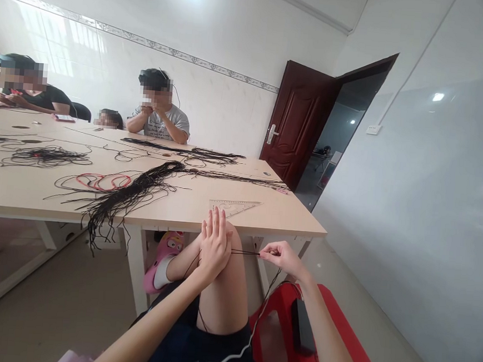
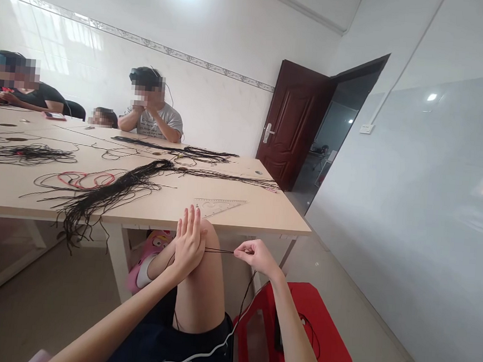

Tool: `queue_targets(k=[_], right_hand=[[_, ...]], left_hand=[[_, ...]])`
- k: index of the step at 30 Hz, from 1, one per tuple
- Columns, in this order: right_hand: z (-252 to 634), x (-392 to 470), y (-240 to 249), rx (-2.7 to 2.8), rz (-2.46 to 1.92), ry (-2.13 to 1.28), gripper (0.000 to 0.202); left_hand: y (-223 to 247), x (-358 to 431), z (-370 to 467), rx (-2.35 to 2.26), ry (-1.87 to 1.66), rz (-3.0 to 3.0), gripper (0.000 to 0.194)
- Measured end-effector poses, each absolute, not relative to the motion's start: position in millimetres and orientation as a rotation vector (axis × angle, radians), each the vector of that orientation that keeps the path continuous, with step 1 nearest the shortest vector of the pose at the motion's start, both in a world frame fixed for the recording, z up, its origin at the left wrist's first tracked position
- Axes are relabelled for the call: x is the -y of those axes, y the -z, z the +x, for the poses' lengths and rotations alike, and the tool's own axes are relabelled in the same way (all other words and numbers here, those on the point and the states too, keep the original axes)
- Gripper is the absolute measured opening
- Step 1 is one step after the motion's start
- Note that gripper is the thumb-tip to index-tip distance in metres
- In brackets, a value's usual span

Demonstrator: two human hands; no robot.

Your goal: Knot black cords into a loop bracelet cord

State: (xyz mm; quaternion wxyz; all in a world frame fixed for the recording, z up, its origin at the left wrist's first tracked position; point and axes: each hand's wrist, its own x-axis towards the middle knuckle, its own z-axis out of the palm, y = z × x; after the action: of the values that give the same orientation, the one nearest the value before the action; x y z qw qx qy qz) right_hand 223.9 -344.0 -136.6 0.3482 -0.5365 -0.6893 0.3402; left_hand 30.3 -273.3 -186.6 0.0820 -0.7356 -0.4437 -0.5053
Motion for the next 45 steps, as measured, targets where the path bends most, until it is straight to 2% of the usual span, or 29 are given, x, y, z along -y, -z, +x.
queue_targets(k=[17,25,35,45], right_hand=[[232,341,136,1.785,-1.398,-0.888,0.029],[232,343,150,1.776,-1.394,-0.907,0.025],[234,348,162,1.751,-1.417,-0.939,0.022],[234,350,166,1.760,-1.416,-0.973,0.019]], left_hand=[[188,278,28,1.211,1.301,-2.164,0.059],[229,296,19,0.978,1.187,-2.173,0.066],[272,321,23,0.936,1.147,-2.134,0.076],[305,340,5,0.795,0.949,-2.266,0.073]])
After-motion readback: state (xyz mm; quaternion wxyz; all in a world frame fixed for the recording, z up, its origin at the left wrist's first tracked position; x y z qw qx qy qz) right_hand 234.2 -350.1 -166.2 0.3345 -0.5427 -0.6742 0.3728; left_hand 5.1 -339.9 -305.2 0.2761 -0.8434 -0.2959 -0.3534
